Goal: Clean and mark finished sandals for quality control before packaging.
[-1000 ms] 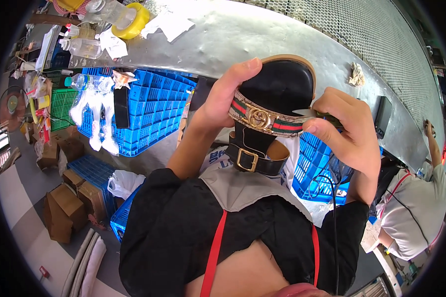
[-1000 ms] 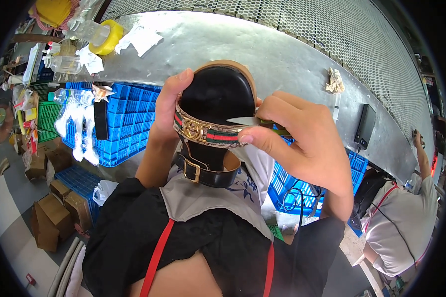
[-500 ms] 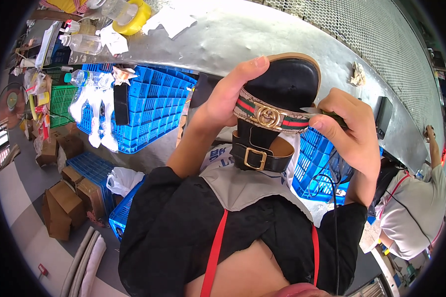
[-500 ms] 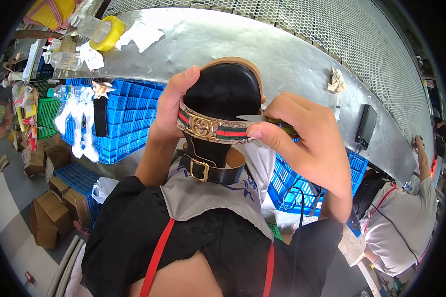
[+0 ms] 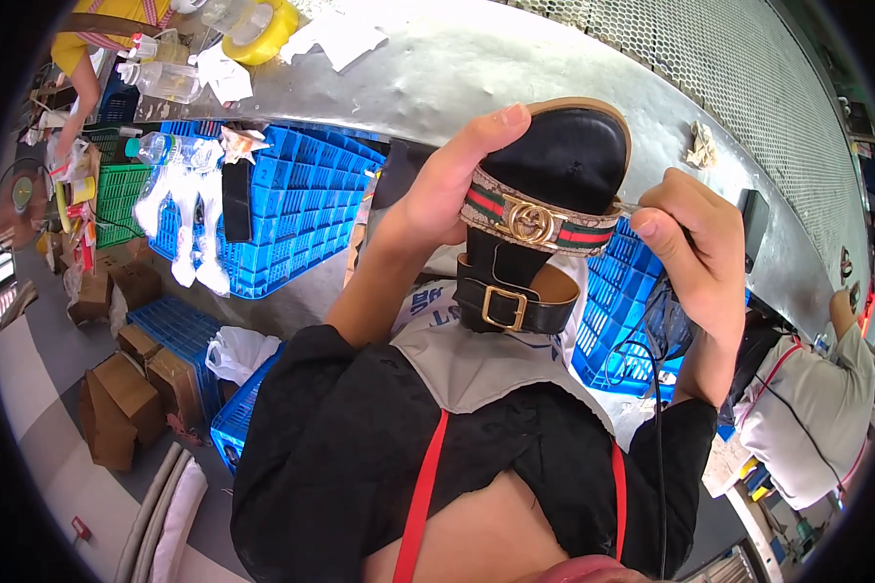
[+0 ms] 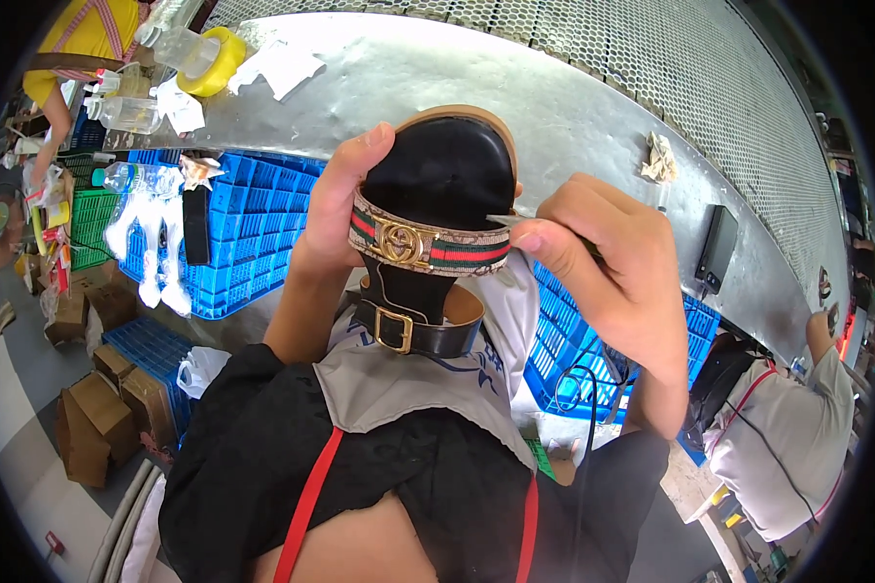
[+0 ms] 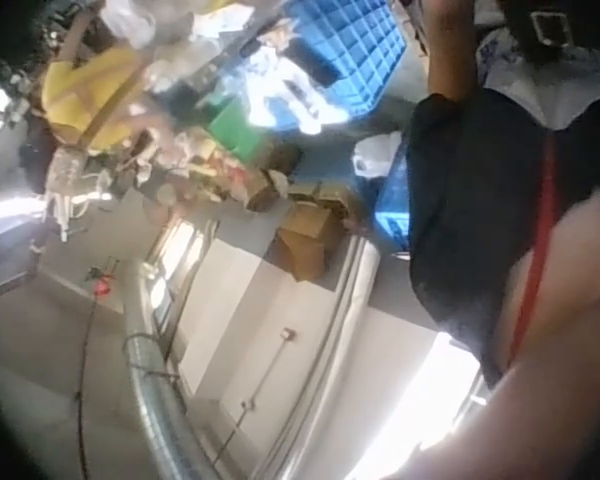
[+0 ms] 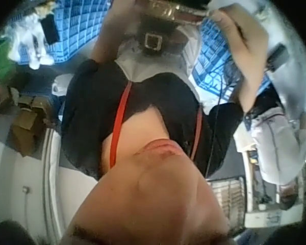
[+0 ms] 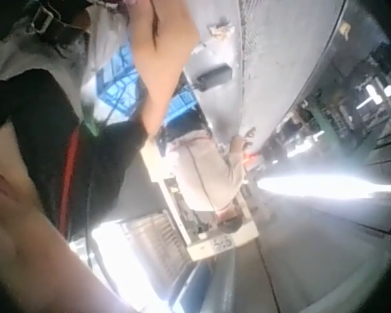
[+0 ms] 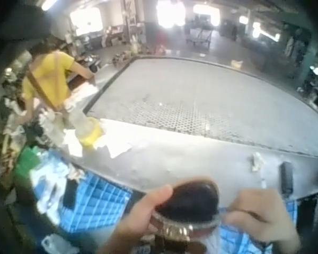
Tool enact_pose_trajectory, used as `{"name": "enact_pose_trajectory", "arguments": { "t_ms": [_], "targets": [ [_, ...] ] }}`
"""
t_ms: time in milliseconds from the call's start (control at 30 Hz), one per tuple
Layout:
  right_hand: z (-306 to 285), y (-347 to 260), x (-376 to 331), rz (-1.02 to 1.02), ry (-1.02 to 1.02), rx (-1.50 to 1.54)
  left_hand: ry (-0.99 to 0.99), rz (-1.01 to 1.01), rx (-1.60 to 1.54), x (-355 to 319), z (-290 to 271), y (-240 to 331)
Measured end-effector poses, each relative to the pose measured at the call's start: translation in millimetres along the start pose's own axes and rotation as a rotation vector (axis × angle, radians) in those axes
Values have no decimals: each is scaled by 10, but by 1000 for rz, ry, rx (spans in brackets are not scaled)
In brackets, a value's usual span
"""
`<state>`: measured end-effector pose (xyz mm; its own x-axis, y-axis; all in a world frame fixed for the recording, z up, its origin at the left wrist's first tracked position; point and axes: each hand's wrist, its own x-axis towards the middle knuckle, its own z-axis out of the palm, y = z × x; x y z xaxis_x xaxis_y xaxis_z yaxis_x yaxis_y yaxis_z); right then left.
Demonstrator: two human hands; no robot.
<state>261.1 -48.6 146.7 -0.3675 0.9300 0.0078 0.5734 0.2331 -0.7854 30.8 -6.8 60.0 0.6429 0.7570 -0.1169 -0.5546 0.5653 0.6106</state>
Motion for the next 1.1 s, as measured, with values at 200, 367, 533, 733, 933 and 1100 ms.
{"name": "enact_pose_trajectory", "arguments": {
  "t_ms": [200,367,533,733,933,1100],
  "targets": [
    [49,23,9,-3,-5,-11,2,-22,-9,12,18,-17],
    [8,-29,-19,12,15,-1,-135,24,-109,51,41,-45],
    [164,-144,40,-84,68,-212,-45,50,8,-6,61,-7],
    [198,-198,130,-72,20,-320,12,124,158,-66,132,-50],
    [224,-87,194,-180,24,-79,-48,109,202,-99,165,6],
    [195,-90,218,-171,-23,-38,-49,118,237,-117,182,6]
  ]
}}
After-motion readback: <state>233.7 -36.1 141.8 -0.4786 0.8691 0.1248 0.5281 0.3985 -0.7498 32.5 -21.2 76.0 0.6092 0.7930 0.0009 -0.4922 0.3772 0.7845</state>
